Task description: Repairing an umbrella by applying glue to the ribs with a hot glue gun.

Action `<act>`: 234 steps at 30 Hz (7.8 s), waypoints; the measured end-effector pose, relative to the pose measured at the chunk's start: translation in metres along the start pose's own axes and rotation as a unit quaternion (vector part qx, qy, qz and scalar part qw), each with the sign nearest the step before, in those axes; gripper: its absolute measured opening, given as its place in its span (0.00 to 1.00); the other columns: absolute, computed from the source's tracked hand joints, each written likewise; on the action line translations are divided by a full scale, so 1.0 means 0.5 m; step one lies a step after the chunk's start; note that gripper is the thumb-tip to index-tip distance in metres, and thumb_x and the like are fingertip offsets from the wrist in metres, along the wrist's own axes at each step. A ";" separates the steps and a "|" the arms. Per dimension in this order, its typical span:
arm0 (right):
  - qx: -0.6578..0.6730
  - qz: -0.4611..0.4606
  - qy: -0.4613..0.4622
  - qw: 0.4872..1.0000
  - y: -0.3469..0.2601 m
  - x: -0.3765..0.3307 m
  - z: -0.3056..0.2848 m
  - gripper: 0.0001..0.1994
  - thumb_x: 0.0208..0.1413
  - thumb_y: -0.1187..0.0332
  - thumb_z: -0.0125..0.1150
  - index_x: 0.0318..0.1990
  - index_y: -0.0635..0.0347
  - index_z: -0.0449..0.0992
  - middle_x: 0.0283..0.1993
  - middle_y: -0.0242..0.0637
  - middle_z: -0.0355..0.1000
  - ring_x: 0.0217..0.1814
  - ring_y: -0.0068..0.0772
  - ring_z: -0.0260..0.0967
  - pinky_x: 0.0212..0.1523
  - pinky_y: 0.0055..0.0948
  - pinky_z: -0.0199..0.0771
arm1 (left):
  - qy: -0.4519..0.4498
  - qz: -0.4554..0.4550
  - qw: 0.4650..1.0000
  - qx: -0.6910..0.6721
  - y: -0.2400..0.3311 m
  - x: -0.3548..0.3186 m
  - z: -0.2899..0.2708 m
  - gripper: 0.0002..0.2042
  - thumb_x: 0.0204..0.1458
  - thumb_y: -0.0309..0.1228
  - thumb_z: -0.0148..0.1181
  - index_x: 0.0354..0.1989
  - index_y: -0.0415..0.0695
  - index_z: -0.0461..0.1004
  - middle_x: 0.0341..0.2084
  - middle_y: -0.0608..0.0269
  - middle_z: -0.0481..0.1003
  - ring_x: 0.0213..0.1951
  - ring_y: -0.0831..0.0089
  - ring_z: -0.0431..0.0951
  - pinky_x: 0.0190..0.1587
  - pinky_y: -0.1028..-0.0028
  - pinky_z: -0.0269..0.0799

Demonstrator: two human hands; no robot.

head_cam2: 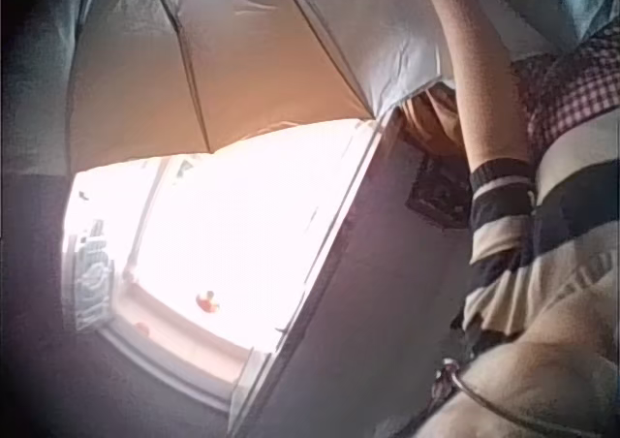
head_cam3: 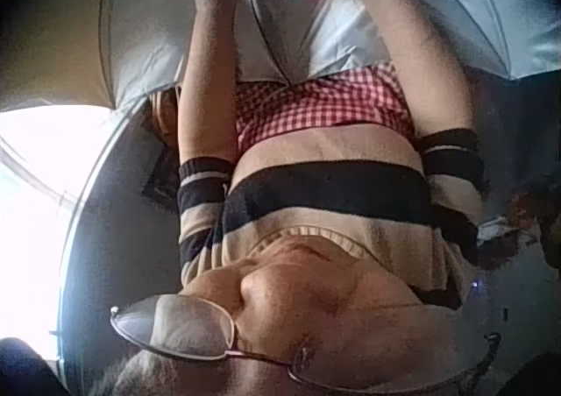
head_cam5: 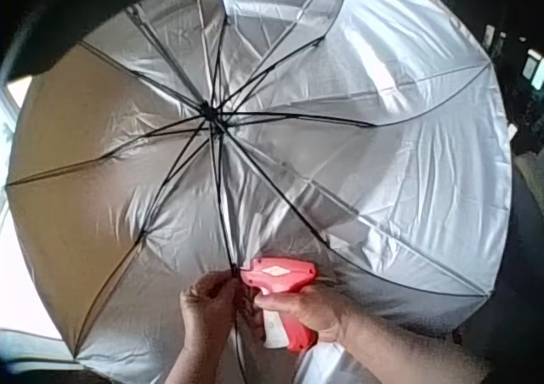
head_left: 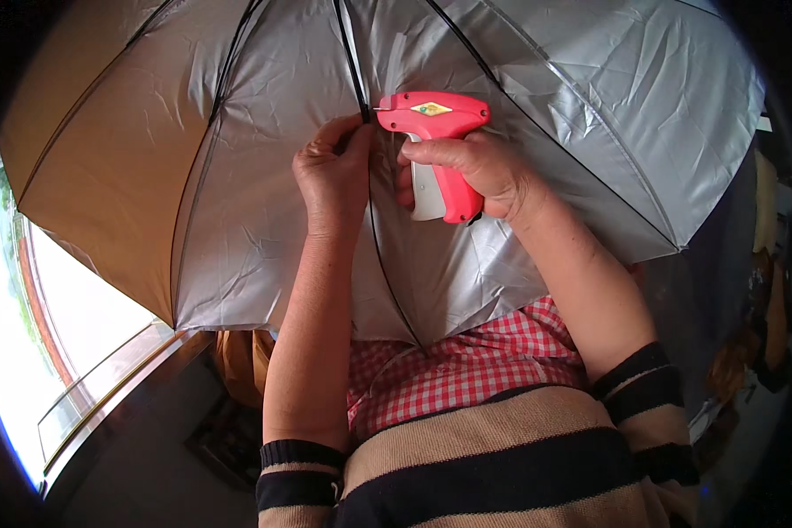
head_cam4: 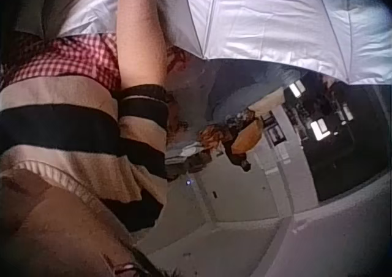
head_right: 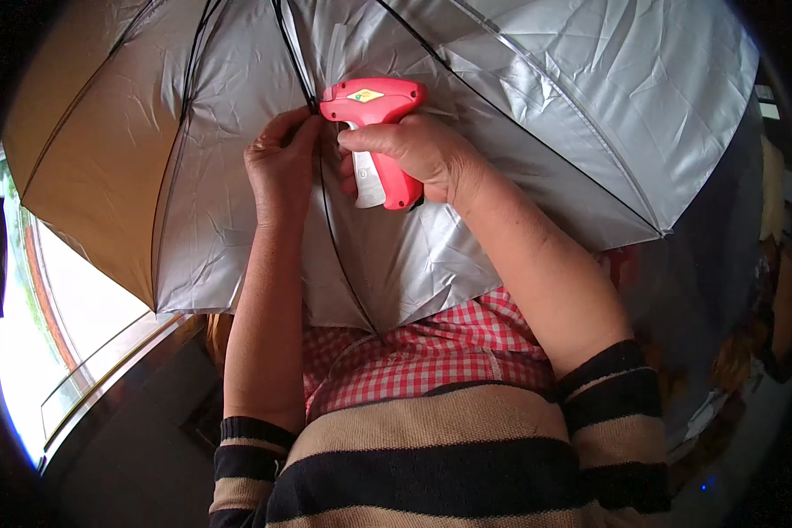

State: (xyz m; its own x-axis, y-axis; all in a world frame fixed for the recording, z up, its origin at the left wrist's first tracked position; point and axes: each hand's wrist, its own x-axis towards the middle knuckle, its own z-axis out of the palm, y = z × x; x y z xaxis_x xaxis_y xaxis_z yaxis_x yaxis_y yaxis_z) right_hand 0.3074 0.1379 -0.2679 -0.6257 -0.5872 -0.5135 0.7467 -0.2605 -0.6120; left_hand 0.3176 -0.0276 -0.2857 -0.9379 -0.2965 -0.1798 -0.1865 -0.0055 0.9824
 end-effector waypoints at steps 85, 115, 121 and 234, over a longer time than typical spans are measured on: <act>-0.173 -0.034 0.063 0.982 0.005 0.014 0.030 0.13 0.49 0.59 0.61 0.34 0.59 0.72 0.23 0.33 0.69 0.19 0.26 0.67 0.17 0.26 0.67 | -0.052 0.068 0.977 0.194 0.028 0.006 -0.036 0.07 0.47 0.25 0.56 0.34 0.38 0.76 0.23 0.66 0.76 0.27 0.82 0.71 0.33 0.78 0.69; -0.007 -0.082 0.076 0.994 0.071 -0.023 0.016 0.14 0.48 0.65 0.62 0.42 0.57 0.72 0.34 0.31 0.71 0.35 0.23 0.70 0.34 0.26 0.72 | -0.006 -0.004 0.999 0.047 -0.010 -0.028 -0.040 0.07 0.46 0.22 0.58 0.33 0.35 0.75 0.20 0.63 0.74 0.23 0.81 0.71 0.28 0.79 0.68; 0.003 -0.085 0.047 0.995 0.069 -0.019 0.006 0.13 0.49 0.65 0.61 0.41 0.59 0.71 0.35 0.33 0.71 0.34 0.25 0.70 0.35 0.27 0.72 | -0.039 -0.052 0.998 0.006 0.012 -0.033 -0.028 0.07 0.48 0.21 0.56 0.35 0.34 0.76 0.21 0.64 0.75 0.23 0.81 0.72 0.27 0.81 0.68; -0.031 -0.114 0.103 0.988 0.113 0.004 -0.028 0.17 0.49 0.64 0.62 0.45 0.57 0.71 0.38 0.28 0.69 0.39 0.21 0.65 0.38 0.26 0.67 | 0.009 0.057 0.985 0.163 -0.080 -0.029 -0.004 0.06 0.45 0.23 0.57 0.32 0.37 0.75 0.20 0.61 0.75 0.21 0.74 0.73 0.26 0.74 0.69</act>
State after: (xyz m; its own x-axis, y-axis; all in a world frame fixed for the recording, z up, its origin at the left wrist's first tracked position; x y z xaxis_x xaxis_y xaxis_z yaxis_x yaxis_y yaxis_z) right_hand 0.3451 0.1326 -0.3117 -0.8132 -0.3488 -0.4660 0.5703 -0.3172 -0.7578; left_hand 0.3392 -0.0249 -0.3224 -0.9534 -0.2948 -0.0646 -0.1665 0.3352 0.9273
